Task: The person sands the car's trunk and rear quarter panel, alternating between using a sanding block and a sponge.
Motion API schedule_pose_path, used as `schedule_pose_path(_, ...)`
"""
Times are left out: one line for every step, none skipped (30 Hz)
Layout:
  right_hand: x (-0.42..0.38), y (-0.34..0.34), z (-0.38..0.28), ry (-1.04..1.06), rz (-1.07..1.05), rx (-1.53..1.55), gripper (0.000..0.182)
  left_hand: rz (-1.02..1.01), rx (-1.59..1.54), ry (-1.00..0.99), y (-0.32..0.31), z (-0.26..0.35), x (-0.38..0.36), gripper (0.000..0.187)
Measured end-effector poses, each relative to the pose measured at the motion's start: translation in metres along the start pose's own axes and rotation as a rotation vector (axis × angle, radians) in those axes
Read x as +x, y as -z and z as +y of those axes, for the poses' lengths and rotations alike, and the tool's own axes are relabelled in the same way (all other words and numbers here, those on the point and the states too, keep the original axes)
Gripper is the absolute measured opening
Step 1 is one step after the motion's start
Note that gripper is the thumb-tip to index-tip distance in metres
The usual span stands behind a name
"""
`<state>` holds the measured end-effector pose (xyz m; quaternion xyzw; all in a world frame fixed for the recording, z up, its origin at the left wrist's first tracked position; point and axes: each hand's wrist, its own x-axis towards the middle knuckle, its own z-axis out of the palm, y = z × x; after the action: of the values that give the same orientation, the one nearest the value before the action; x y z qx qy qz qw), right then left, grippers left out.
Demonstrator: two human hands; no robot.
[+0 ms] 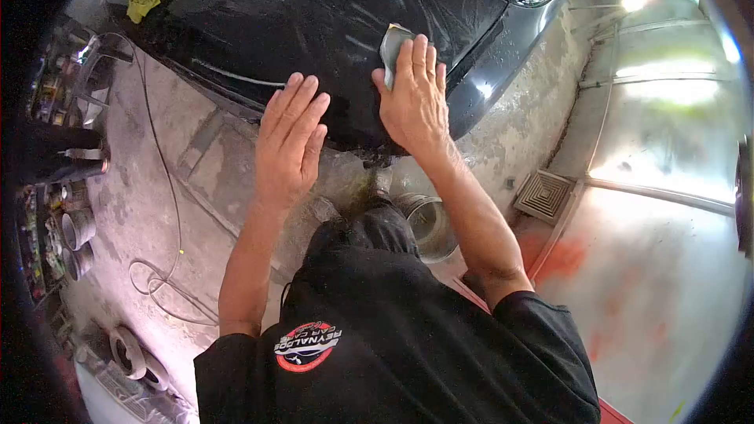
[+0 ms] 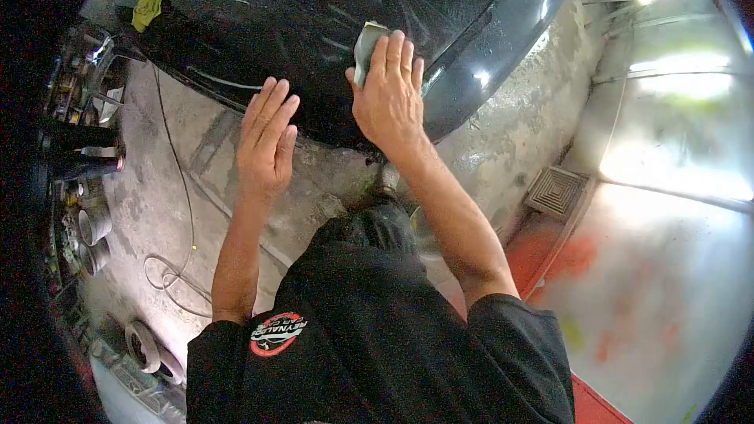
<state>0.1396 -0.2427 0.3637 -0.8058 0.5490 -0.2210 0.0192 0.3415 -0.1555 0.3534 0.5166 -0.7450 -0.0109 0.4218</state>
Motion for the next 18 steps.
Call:
schedule_pose_path(-0.007, 0.000, -0.004, -0.015, -0.001, 0.010, 0.070, 0.028, -0.007, 0.007, 0.002, -0.003, -0.001, 0.031)
schedule_pose_path(-0.014, -0.001, -0.009, -0.029, 0.004, 0.020, 0.072, 0.059, -0.013, 0.009, 0.005, -0.007, 0.000, 0.031)
schedule_pose_path(-0.030, -0.001, -0.015, -0.016, -0.029, 0.011, 0.073, 0.092, -0.021, 0.010, 0.007, -0.011, 0.002, 0.031)
schedule_pose_path(-0.054, -0.002, -0.020, -0.008, -0.062, -0.001, 0.074, 0.088, -0.028, 0.044, 0.010, -0.012, 0.000, 0.031)
schedule_pose_path(-0.066, -0.002, -0.016, -0.001, -0.091, -0.011, 0.075, 0.075, -0.020, 0.064, 0.006, -0.009, -0.001, 0.031)
schedule_pose_path(-0.058, 0.004, -0.012, 0.012, -0.119, -0.006, 0.077, 0.060, -0.017, 0.085, 0.010, -0.010, -0.003, 0.031)
schedule_pose_path(-0.034, 0.009, -0.006, -0.020, -0.137, -0.019, 0.075, 0.042, -0.016, 0.106, 0.012, -0.011, -0.006, 0.031)
schedule_pose_path(0.001, 0.009, 0.004, -0.087, -0.079, 0.000, 0.074, 0.020, -0.032, 0.100, 0.011, -0.012, -0.008, 0.031)
schedule_pose_path(0.030, 0.006, 0.015, -0.142, -0.030, 0.027, 0.074, 0.015, -0.033, 0.092, 0.011, -0.012, -0.009, 0.031)
schedule_pose_path(0.037, -0.006, 0.013, -0.166, 0.052, -0.057, 0.072, 0.008, -0.035, 0.081, 0.010, -0.011, -0.008, 0.031)
schedule_pose_path(0.031, -0.012, 0.009, -0.181, 0.081, -0.069, 0.073, 0.000, -0.035, 0.067, 0.011, -0.009, -0.007, 0.031)
schedule_pose_path(0.019, -0.009, 0.001, -0.184, 0.041, -0.067, 0.076, -0.003, -0.040, 0.068, 0.012, -0.004, -0.006, 0.031)
schedule_pose_path(0.005, -0.006, -0.010, -0.183, 0.003, -0.067, 0.079, -0.015, -0.037, 0.059, 0.012, -0.004, -0.004, 0.032)
schedule_pose_path(-0.014, -0.003, -0.028, -0.151, -0.025, -0.041, 0.080, -0.025, -0.035, 0.050, 0.012, -0.006, -0.003, 0.032)
schedule_pose_path(-0.037, -0.002, -0.043, -0.121, -0.052, -0.014, 0.082, -0.038, -0.031, 0.038, 0.010, -0.006, -0.004, 0.033)
schedule_pose_path(-0.055, -0.009, -0.047, -0.066, -0.019, -0.011, 0.081, -0.052, -0.025, 0.022, 0.010, -0.008, -0.003, 0.034)
schedule_pose_path(-0.064, -0.015, -0.046, -0.010, 0.013, -0.009, 0.080, -0.067, -0.025, 0.014, 0.011, -0.007, 0.000, 0.034)
schedule_pose_path(-0.053, -0.010, -0.044, -0.013, 0.034, 0.007, 0.075, -0.082, -0.025, 0.005, 0.017, -0.006, 0.001, 0.034)
